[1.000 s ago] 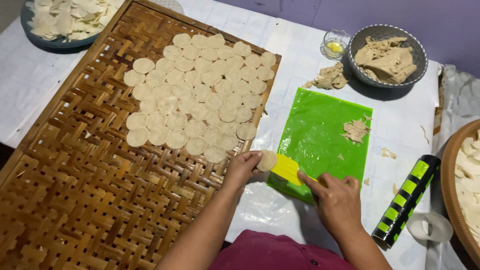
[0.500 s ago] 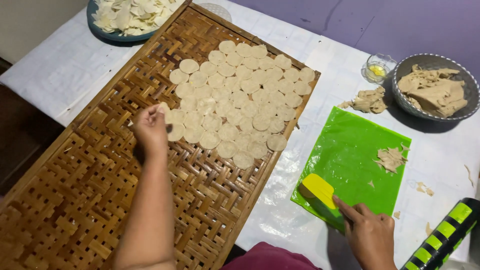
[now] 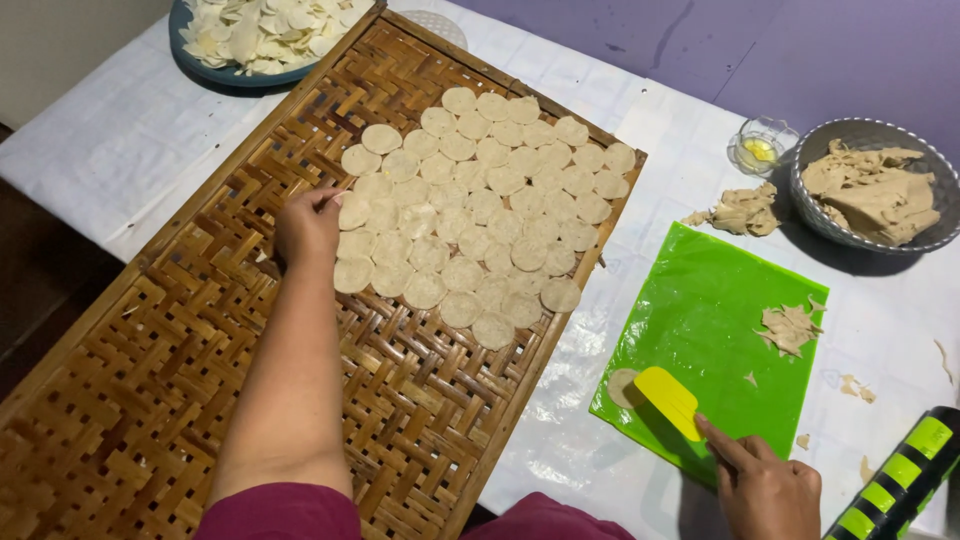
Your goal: Arranging small circles of dough on a drying rack and rolling out fresh dough.
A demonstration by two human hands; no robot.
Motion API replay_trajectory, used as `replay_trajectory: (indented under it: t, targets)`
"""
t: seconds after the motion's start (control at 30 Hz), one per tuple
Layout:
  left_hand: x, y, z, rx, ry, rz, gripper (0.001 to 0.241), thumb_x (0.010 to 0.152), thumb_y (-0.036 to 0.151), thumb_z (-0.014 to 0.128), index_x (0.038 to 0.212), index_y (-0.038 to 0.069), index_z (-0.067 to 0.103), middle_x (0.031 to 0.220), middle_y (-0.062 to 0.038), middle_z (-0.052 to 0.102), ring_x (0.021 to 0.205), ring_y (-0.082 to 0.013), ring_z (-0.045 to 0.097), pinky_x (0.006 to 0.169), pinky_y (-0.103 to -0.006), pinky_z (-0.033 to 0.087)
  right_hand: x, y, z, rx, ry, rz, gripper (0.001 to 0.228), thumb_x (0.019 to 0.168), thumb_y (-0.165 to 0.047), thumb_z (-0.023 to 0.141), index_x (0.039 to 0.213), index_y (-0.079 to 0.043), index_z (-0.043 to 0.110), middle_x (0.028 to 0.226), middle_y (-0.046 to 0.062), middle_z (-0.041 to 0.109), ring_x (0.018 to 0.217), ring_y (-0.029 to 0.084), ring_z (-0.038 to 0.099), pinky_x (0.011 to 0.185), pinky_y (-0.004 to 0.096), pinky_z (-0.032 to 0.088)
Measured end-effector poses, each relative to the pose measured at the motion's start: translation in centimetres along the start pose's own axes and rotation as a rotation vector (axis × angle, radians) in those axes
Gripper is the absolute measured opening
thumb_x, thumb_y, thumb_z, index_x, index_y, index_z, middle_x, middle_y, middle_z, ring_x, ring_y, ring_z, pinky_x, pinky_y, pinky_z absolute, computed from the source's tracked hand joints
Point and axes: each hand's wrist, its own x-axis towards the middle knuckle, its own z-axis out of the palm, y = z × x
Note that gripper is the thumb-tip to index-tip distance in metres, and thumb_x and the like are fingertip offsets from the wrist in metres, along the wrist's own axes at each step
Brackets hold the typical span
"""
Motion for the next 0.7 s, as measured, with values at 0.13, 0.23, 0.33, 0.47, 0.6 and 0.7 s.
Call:
replay_trajectory:
  t: [0.13,0.23,0.33,0.47,0.6,0.7]
  targets:
    - [1.0,-1.6,1.0,0.015,0.054,0.037,0.01,0.092,0.017,0.077,0.099,0.019,0.083,0.096,-0.002,0.077,0.071,-0.0187,0.067,0.071,-0.0379,0.054,0.5,1.4,1.6,-0.1,0.034,-0.018,0.042,0.09,-0.044,0.067,0.126,-0.064,0.061,0.087,-0.017,0.075,0.06,0.002,0.065,0.077,0.02,0.05]
    - [0.5,-0.9,0.6,0.039,0.039,-0.021,0.011,0.094,0.015,0.075,0.1,0.019,0.083,0.104,-0.004,0.077,0.076,-0.0176,0.07,0.078,-0.0384,0.058,0.4,1.4,1.4,-0.103,-0.015,0.002,0.045,0.092,-0.043,0.065,0.13,-0.066,0.058,0.093,-0.016,0.076,0.066,0.002,0.067,0.085,0.022,0.049]
    - [1.1,-2.2,1.4,0.035,0.048,-0.01,0.011,0.095,0.014,0.073,0.102,0.013,0.082,0.105,-0.005,0.07,0.086,-0.0199,0.068,0.086,-0.0388,0.055,0.3,1.3,0.5,-0.039,-0.086,0.038,0.048,0.093,-0.04,0.065,0.135,-0.063,0.056,0.097,-0.015,0.078,0.071,0.004,0.069,0.094,0.026,0.046]
    - [3.1,-6.2,3.5,0.21,0.108,0.19,0.023,0.101,0.011,0.066,0.121,0.006,0.075,0.111,-0.016,0.062,0.091,-0.03,0.063,0.085,-0.0419,0.052,-0.1,2.8,0.4,-0.011,0.083,0.01,0.046,0.092,-0.035,0.067,0.133,-0.056,0.063,0.091,-0.012,0.075,0.067,0.01,0.067,0.088,0.029,0.046]
    - [-0.3,-1.6,1.5,0.213,0.18,0.274,0.049,0.102,0.008,0.069,0.145,-0.009,0.053,0.125,-0.023,0.049,0.103,-0.0377,0.061,0.089,-0.0435,0.051,-0.7,3.8,-0.9,-0.077,0.189,0.046,0.039,0.091,-0.031,0.068,0.125,-0.05,0.071,0.09,-0.008,0.074,0.064,0.017,0.067,0.076,0.031,0.047]
    - [-3.6,2.0,1.0,0.158,0.135,0.404,0.046,0.104,0.005,0.069,0.143,-0.011,0.052,0.131,-0.024,0.045,0.117,-0.0389,0.053,0.099,-0.0441,0.044,-1.3,3.9,-1.6,-0.253,0.027,0.058,0.04,0.095,-0.035,0.053,0.129,-0.053,0.065,0.086,-0.007,0.071,0.063,0.021,0.063,0.075,0.032,0.047]
